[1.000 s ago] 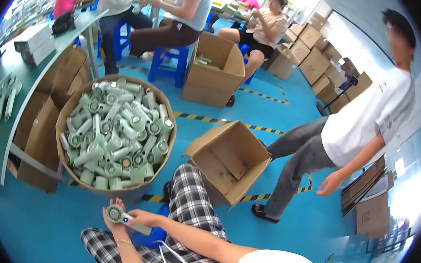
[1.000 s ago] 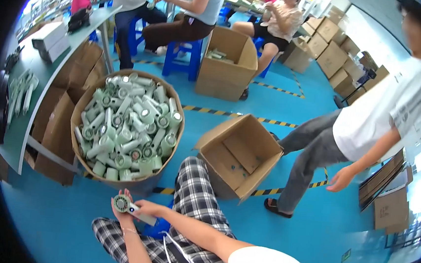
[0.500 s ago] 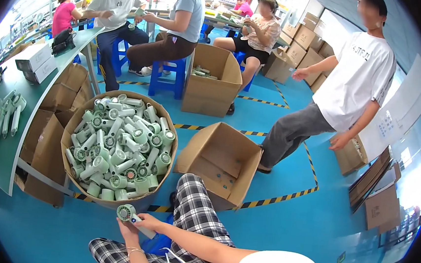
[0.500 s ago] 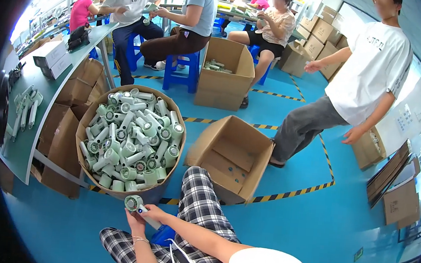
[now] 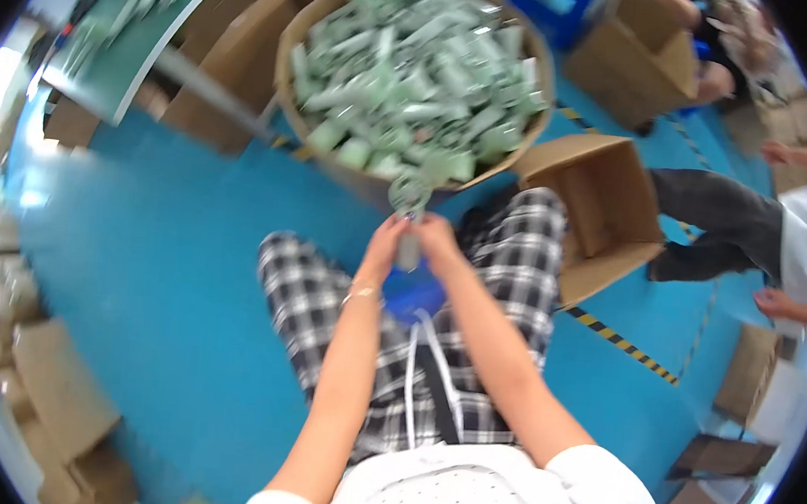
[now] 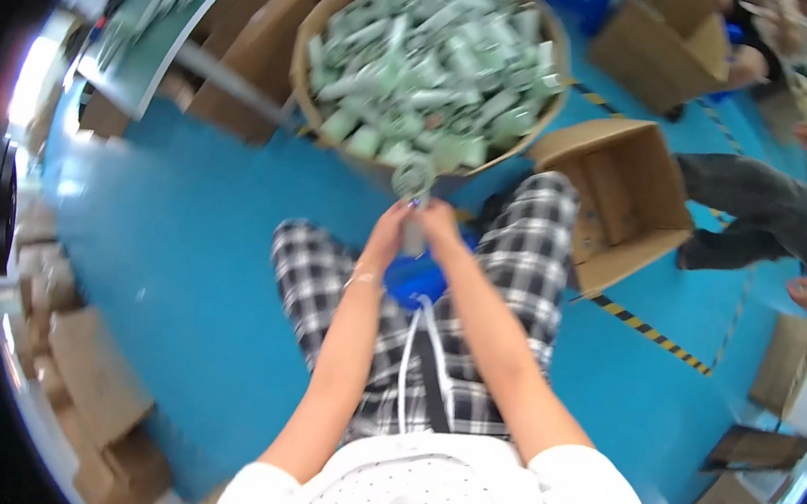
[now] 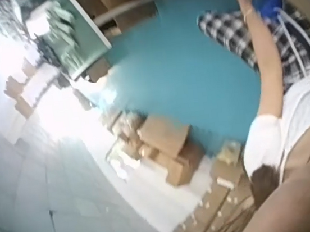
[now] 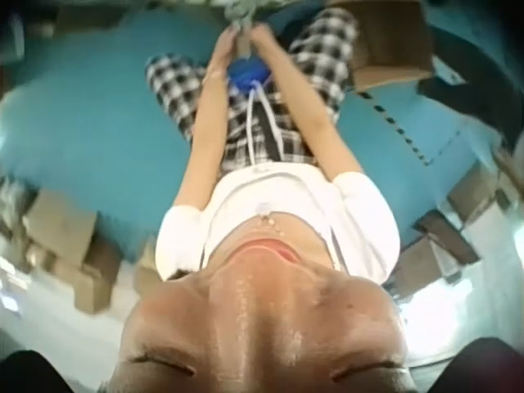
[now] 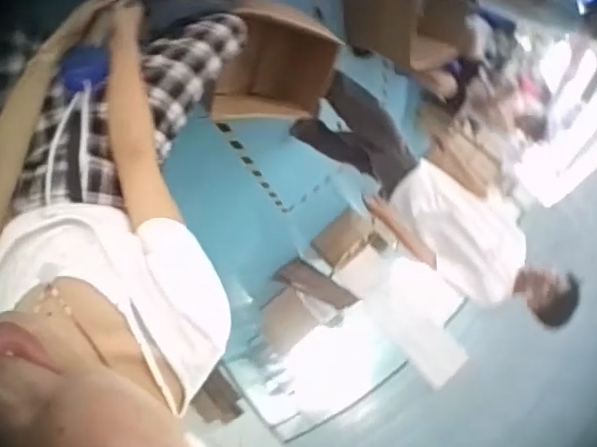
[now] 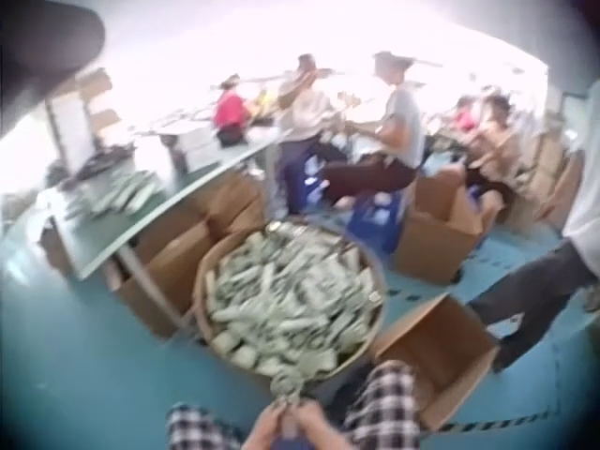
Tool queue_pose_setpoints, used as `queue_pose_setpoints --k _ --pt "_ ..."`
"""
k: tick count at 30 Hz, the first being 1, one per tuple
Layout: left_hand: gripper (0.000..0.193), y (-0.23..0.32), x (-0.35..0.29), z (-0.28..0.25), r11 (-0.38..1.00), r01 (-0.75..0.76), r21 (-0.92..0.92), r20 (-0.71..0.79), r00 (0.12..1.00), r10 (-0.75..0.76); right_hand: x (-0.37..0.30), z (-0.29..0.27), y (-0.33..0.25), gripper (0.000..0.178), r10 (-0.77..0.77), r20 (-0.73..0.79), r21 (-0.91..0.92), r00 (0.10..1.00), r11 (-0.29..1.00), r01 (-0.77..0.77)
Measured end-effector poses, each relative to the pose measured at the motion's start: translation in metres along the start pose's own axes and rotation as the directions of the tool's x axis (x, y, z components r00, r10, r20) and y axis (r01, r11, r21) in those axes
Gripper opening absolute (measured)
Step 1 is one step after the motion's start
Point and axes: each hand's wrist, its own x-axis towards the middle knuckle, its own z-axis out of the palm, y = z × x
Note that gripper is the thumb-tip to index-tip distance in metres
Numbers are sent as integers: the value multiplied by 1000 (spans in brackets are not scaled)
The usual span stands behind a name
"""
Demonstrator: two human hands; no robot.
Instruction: The person assembles portable fans by inserting internal fan components into the fan housings, tests them by turning them on, and places the completed fans onto a table by hand.
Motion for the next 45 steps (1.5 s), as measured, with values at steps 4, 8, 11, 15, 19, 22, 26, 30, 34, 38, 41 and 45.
queue_pose_setpoints --k 4,8,11,15,19,22,26,30,34,38,41,45 --pt "41 11 -17 -7 994 101 45 -72 993 -98 -8 9 -2 24 147 140 157 979 973 -168" --pt "44 12 -26 -15 987 111 117 -75 992 -102 -15 20 3 27 155 166 165 974 969 -183" --pt "43 12 -25 -8 985 115 128 -83 991 -105 -11 17 8 29 65 102 95 993 993 -75" --pt "43 12 -21 -3 983 136 126 -86 988 -126 -7 12 8 29 53 63 94 997 994 -59" --pt "41 13 -13 -14 992 68 102 -78 995 -60 -5 19 -1 28 18 83 37 996 999 -21" --pt "40 15 -13 -13 991 15 132 -46 999 -9 -3 16 2 27 -46 118 -33 992 998 50" --pt "37 4 -17 -11 990 -47 132 -69 996 57 -2 10 14 26 -51 179 -25 983 998 56" --pt "56 6 -29 10 995 -48 90 -67 996 54 -2 0 14 27 62 111 251 992 964 -89" --pt "61 21 -39 4 996 -6 93 -79 997 13 -5 13 -1 26 90 131 240 987 963 -119" --pt "56 33 -41 6 952 88 294 -167 985 -39 0 7 6 24 -1 130 249 991 968 -32" --pt "49 49 -56 1 883 65 465 -313 945 96 -8 17 -10 26 -56 208 263 977 965 -1" --pt "46 98 -65 -14 859 -83 505 -377 874 306 -26 25 -33 34 -111 221 134 969 987 83"
